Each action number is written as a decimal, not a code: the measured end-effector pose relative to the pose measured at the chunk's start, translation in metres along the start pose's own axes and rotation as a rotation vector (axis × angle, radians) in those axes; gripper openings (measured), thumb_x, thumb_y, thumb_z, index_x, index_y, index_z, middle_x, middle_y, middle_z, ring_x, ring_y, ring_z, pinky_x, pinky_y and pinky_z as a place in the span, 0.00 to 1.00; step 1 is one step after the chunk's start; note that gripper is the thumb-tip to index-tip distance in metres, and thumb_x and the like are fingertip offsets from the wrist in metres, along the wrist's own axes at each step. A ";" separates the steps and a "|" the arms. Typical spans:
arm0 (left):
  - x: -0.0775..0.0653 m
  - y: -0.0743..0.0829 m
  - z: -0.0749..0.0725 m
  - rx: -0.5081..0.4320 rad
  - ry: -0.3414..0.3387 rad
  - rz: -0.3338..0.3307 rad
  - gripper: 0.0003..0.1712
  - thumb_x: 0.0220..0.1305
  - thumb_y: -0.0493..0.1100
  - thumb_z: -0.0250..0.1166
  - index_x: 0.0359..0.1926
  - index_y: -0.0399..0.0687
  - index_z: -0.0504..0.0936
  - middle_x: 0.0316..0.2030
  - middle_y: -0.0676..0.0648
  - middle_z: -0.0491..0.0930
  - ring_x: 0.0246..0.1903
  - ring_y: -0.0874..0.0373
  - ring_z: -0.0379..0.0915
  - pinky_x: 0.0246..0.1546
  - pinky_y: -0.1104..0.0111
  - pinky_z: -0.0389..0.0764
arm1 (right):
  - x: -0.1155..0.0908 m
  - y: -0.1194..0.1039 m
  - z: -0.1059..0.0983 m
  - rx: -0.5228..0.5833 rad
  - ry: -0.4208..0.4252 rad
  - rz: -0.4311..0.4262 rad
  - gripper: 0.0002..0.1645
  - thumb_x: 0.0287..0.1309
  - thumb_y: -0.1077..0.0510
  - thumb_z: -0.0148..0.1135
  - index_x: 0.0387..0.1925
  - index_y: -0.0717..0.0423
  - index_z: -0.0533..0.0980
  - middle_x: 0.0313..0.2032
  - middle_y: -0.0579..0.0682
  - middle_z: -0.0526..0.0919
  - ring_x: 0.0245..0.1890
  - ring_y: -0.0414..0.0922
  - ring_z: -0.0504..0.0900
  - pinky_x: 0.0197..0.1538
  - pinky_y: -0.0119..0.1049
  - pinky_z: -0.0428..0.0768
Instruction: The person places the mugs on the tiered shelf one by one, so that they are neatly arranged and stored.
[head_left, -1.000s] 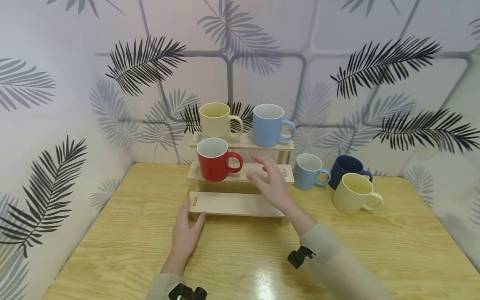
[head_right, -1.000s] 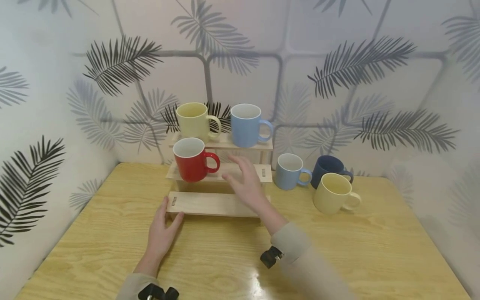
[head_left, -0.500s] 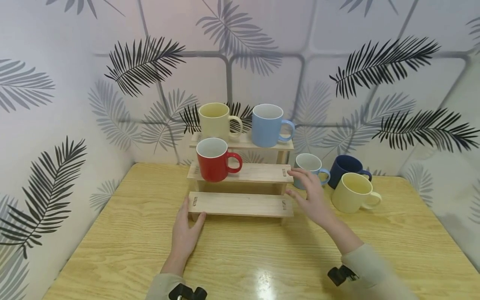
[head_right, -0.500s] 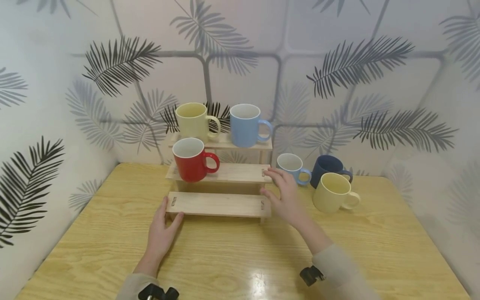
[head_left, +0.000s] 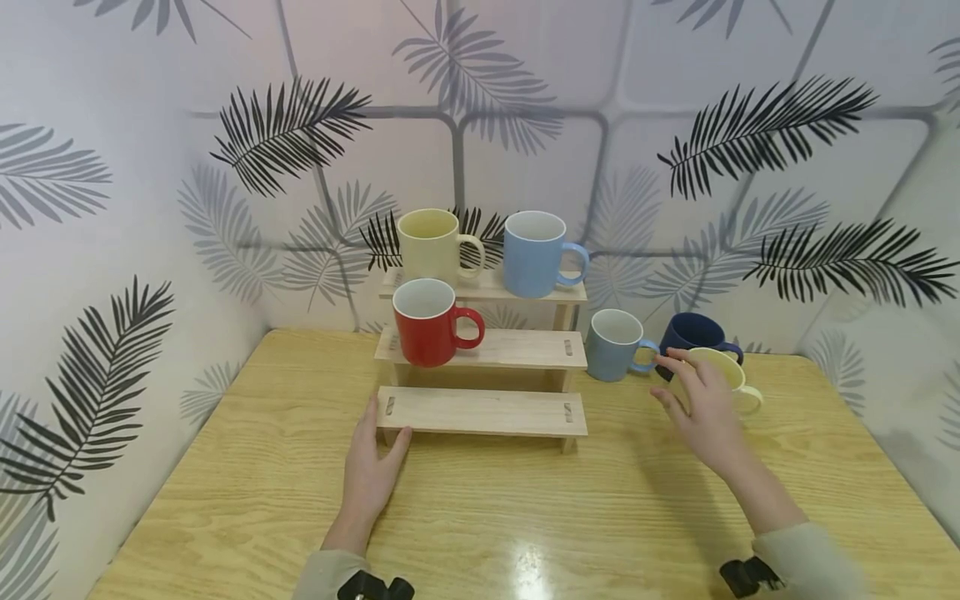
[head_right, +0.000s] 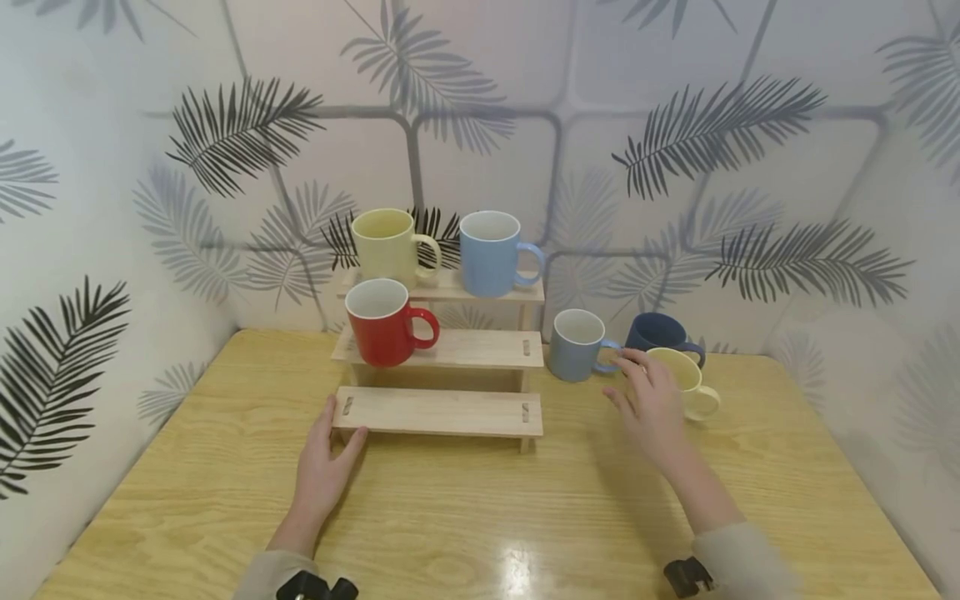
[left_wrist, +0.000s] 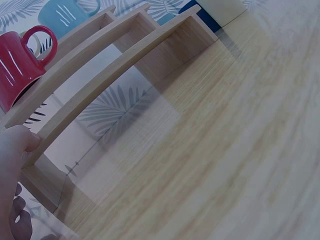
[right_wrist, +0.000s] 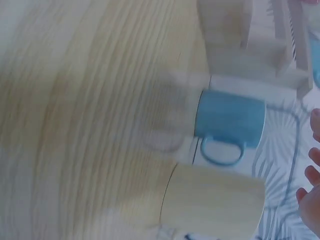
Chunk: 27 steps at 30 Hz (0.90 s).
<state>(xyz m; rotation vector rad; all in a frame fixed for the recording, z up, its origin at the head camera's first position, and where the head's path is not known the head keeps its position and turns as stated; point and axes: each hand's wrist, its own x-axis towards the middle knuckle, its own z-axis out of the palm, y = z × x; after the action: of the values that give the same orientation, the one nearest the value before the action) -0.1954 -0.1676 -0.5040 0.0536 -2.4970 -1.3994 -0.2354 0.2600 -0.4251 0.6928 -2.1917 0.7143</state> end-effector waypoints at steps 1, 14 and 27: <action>0.000 0.000 0.000 -0.001 0.000 0.000 0.46 0.68 0.57 0.58 0.75 0.42 0.47 0.72 0.39 0.50 0.71 0.45 0.43 0.68 0.51 0.50 | -0.003 0.004 -0.004 -0.027 -0.001 0.012 0.30 0.61 0.45 0.55 0.50 0.68 0.74 0.53 0.69 0.72 0.52 0.69 0.67 0.48 0.65 0.60; -0.002 -0.001 0.001 0.002 -0.004 -0.014 0.46 0.67 0.58 0.57 0.75 0.43 0.47 0.72 0.39 0.49 0.71 0.44 0.43 0.68 0.51 0.50 | -0.031 0.051 -0.035 -0.143 0.002 0.294 0.24 0.57 0.66 0.64 0.53 0.73 0.70 0.52 0.72 0.71 0.52 0.70 0.66 0.56 0.66 0.59; 0.000 0.000 0.001 0.015 0.007 -0.009 0.45 0.67 0.57 0.58 0.74 0.42 0.48 0.72 0.38 0.51 0.70 0.43 0.44 0.68 0.51 0.50 | -0.042 0.076 -0.041 -0.031 -0.016 0.383 0.19 0.63 0.68 0.56 0.54 0.74 0.70 0.52 0.75 0.70 0.53 0.72 0.64 0.60 0.66 0.56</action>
<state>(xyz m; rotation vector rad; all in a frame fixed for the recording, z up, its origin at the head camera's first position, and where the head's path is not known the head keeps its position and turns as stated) -0.1954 -0.1670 -0.5043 0.0728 -2.5050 -1.3814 -0.2412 0.3517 -0.4538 0.2627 -2.3719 0.8641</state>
